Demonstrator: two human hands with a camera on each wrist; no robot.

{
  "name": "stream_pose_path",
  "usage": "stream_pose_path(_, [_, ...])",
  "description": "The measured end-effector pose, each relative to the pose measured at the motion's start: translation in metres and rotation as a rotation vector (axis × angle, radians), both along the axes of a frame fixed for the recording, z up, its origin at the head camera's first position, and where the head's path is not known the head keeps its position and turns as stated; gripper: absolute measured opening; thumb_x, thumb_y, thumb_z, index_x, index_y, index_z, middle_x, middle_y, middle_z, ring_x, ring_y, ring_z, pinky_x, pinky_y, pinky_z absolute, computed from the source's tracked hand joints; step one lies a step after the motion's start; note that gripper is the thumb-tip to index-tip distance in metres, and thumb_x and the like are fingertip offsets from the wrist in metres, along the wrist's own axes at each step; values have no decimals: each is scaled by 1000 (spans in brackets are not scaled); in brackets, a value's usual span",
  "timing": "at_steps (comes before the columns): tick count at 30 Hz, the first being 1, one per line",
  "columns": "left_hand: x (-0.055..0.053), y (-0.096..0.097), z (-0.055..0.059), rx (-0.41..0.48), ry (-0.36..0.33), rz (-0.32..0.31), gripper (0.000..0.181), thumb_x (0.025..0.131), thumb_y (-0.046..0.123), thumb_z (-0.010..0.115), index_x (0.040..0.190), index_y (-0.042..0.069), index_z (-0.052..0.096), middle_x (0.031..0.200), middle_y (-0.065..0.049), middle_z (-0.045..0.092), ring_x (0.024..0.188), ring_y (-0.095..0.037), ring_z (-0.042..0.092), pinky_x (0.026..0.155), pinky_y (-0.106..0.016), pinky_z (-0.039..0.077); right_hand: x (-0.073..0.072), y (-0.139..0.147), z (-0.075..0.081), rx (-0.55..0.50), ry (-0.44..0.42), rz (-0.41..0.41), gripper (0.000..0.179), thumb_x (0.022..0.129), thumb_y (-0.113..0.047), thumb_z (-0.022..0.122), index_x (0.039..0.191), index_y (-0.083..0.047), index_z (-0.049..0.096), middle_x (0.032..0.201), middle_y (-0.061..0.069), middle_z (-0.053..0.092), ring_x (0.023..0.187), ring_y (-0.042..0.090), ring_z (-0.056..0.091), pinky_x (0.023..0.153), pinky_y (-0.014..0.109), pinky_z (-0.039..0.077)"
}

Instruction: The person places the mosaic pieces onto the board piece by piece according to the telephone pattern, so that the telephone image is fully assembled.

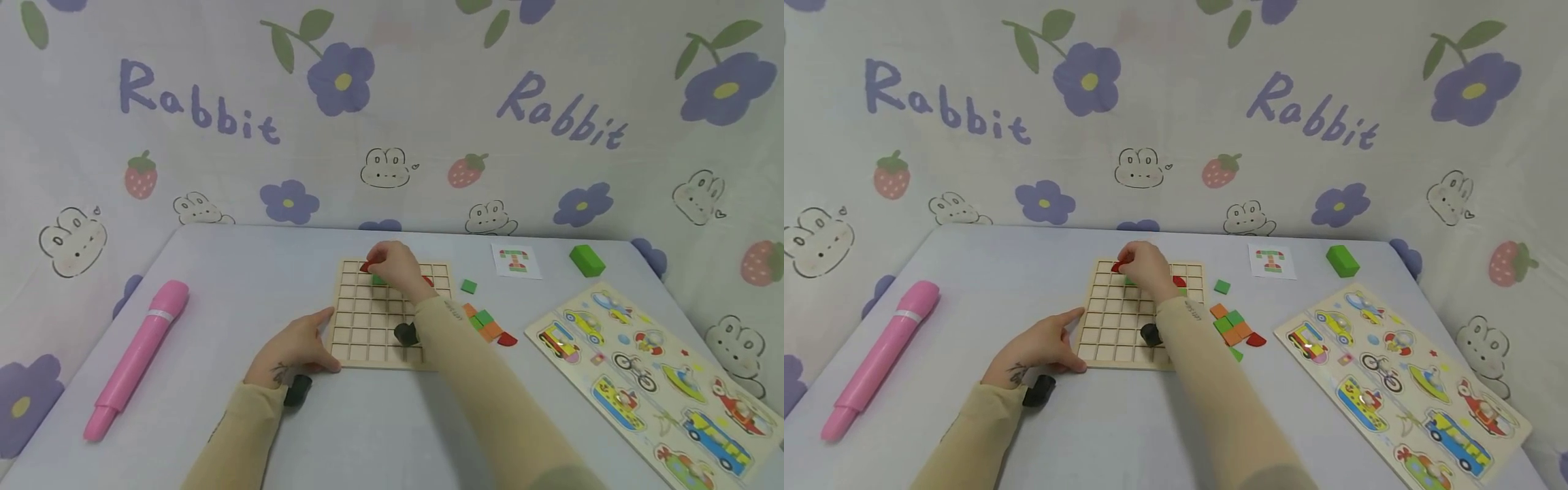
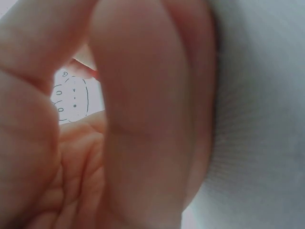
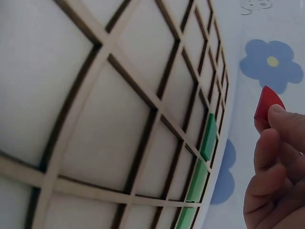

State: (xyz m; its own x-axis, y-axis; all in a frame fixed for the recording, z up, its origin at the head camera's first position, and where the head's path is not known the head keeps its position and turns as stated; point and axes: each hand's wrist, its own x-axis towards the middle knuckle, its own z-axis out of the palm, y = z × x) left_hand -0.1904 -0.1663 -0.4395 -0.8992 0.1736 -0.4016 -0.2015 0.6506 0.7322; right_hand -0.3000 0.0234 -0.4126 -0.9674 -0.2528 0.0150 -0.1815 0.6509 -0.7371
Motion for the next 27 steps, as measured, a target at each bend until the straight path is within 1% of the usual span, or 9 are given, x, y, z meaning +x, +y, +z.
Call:
stream_pose_path(3, [0,0,1,3,11,-6,111,56,6,86,148,16,25,62,-4,48,47,-15,46,50,-27,45,-2,-4,-4,112,23,15,12,87,-12,63,98,-11,68,99,4,66,92,20,59,79,35,47])
stream_pose_path(8, [0,1,1,7,16,-4,111,55,5,86,147,16,25,65,-4,48,48,-15,46,50,-27,45,-4,-10,-10,220,9,32,13,88,-14,62,100,-14,68,103,3,65,95,19,58,81,36,47])
stream_pose_path(12, [-2,1,-1,11,10,2,112,55,5,87,147,16,25,66,-5,47,47,-15,46,50,-27,46,-6,-13,-14,266,-6,26,11,88,-14,63,97,-16,69,104,1,66,98,19,58,83,37,47])
stream_pose_path(17, [-2,0,-3,10,6,5,112,55,5,87,147,16,25,69,-6,48,48,-15,47,50,-27,46,-7,-15,-17,311,-13,19,9,88,-14,62,92,-18,69,102,-1,65,95,17,58,79,35,47])
stream_pose_path(22, [-2,0,-4,3,10,8,112,54,5,87,147,16,25,69,-7,49,48,-15,47,50,-28,46,-4,-16,-14,337,-7,13,11,89,-13,61,94,-18,69,101,0,66,90,18,59,75,34,48])
stream_pose_path(27, [-2,1,-3,-5,6,14,112,55,5,87,147,17,26,69,-6,49,48,-15,47,50,-27,46,0,-17,-10,397,5,28,17,91,-17,58,104,-18,69,113,1,64,104,20,58,83,36,48])
